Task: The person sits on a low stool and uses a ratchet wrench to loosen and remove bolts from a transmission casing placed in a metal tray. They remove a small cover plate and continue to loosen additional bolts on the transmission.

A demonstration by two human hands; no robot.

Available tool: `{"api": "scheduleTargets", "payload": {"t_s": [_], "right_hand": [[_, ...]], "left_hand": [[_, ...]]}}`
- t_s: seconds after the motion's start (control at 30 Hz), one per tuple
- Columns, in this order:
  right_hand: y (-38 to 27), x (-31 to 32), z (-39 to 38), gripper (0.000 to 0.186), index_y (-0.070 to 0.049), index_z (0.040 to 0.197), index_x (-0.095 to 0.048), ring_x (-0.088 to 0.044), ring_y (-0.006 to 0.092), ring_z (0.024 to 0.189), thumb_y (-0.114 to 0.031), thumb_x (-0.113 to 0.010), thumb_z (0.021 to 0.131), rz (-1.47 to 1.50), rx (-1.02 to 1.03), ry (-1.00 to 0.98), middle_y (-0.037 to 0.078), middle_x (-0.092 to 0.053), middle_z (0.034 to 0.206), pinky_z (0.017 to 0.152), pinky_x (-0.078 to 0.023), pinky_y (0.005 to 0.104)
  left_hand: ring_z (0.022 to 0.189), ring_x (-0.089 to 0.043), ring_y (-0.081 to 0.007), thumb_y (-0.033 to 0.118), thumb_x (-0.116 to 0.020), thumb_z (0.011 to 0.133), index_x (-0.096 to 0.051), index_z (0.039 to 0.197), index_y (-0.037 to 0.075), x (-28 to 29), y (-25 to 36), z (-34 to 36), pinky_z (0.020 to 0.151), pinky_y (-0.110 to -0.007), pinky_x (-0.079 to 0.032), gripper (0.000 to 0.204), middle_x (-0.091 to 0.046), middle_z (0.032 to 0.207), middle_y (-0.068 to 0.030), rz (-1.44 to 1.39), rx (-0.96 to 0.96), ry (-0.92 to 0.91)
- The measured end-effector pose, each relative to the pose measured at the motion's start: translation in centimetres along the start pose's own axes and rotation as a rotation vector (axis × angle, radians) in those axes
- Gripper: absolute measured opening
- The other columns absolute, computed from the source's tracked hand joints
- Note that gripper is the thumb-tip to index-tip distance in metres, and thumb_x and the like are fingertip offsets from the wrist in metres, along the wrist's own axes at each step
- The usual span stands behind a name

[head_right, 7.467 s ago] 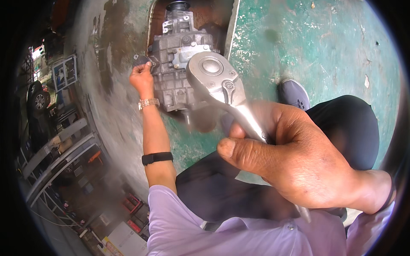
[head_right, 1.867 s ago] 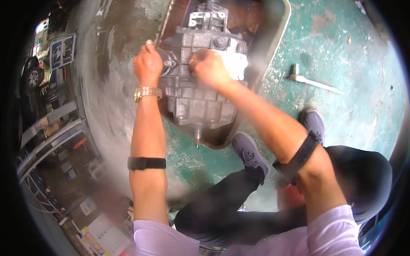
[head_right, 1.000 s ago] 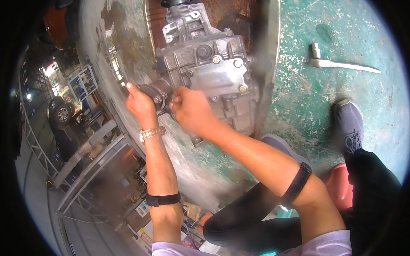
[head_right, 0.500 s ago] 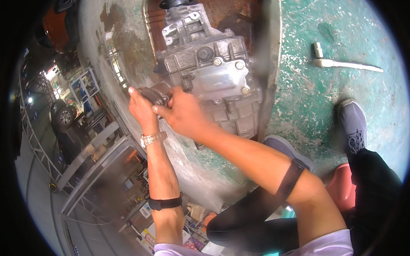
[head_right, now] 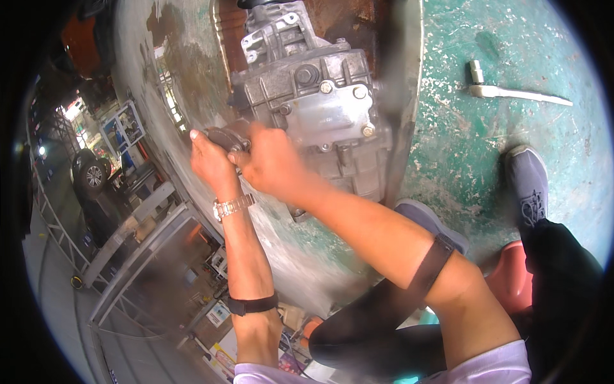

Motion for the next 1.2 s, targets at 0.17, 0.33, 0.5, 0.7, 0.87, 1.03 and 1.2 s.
{"api": "scheduleTargets", "payload": {"t_s": [0.17,0.33,0.5,0.7,0.87,1.03,1.2], "right_hand": [[-0.5,0.3,0.0,0.048,0.012,0.113,-0.063,-0.072,0.0350,0.076,-0.023,-0.079,0.084,-0.040,-0.019,-0.014,0.023,-0.070,0.081,0.070,-0.055,0.0406],[-1.5,0.6,-0.3,0.037,0.012,0.104,-0.062,-0.067,0.0510,0.083,-0.015,-0.077,0.084,0.025,0.049,0.000,0.033,-0.067,0.082,0.070,-0.053,0.0529],[-2.3,1.1,0.4,0.030,0.007,0.097,-0.056,-0.067,0.0491,0.081,-0.013,-0.074,0.085,-0.327,0.148,-0.096,0.031,-0.067,0.085,0.070,-0.055,0.0531],[-4.8,0.8,-0.2,0.018,-0.002,0.097,-0.059,-0.065,0.0447,0.079,-0.003,-0.069,0.081,-0.647,0.585,-0.226,0.019,-0.061,0.096,0.067,-0.054,0.0518],[-6.0,0.2,0.7,0.019,-0.003,0.095,-0.064,-0.069,0.0400,0.083,-0.006,-0.068,0.076,-0.866,0.713,-0.397,0.019,-0.065,0.094,0.070,-0.057,0.0480],[-7.0,-0.8,1.4,0.016,-0.002,0.093,-0.066,-0.070,0.0361,0.080,-0.006,-0.068,0.078,-1.106,0.791,-0.587,0.017,-0.068,0.090,0.071,-0.057,0.0443],[-8.6,-2.7,1.4,0.015,0.001,0.089,-0.063,-0.072,0.0393,0.075,-0.009,-0.066,0.078,-1.406,1.021,-0.737,0.022,-0.069,0.076,0.068,-0.057,0.0470]], "left_hand": [[0.078,-0.061,-0.0500,0.036,-0.039,0.108,-0.068,0.092,-0.007,0.2,0.7,0.0,0.071,-0.055,-0.046,0.055,-0.069,0.085,-0.0288,0.054,-0.061,0.054],[0.077,-0.061,-0.0508,0.036,-0.040,0.108,-0.070,0.095,-0.007,0.3,0.2,-0.2,0.070,-0.055,-0.046,0.054,-0.068,0.084,-0.0298,0.002,-0.056,0.113],[0.079,-0.062,-0.0513,0.036,-0.042,0.107,-0.070,0.095,-0.007,0.3,0.0,-0.1,0.070,-0.055,-0.047,0.053,-0.069,0.088,-0.0308,0.043,-0.065,0.108],[0.085,-0.064,-0.0500,0.037,-0.042,0.107,-0.071,0.096,-0.006,0.3,0.1,-0.2,0.076,-0.055,-0.049,0.053,-0.071,0.092,-0.0281,-0.015,-0.037,0.127],[0.088,-0.065,-0.0489,0.036,-0.039,0.107,-0.073,0.095,-0.002,0.0,0.1,0.0,0.079,-0.057,-0.049,0.053,-0.072,0.095,-0.0265,0.067,-0.108,0.161],[0.090,-0.066,-0.0459,0.036,-0.043,0.106,-0.073,0.098,0.000,-1.1,-1.0,0.6,0.078,-0.053,-0.050,0.047,-0.072,0.097,-0.0254,0.154,-0.175,0.144],[0.077,-0.067,-0.0382,0.026,-0.054,0.102,-0.065,0.095,0.005,-1.7,-1.0,0.8,0.067,-0.052,-0.052,0.025,-0.071,0.092,-0.0175,0.416,-0.460,0.300]]}}
Point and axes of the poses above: each hand's wrist, its own z-axis towards the middle knuckle, its own x-axis out of the back of the hand, y = z × x, the point moved 6 cm from there along z, towards the middle knuckle
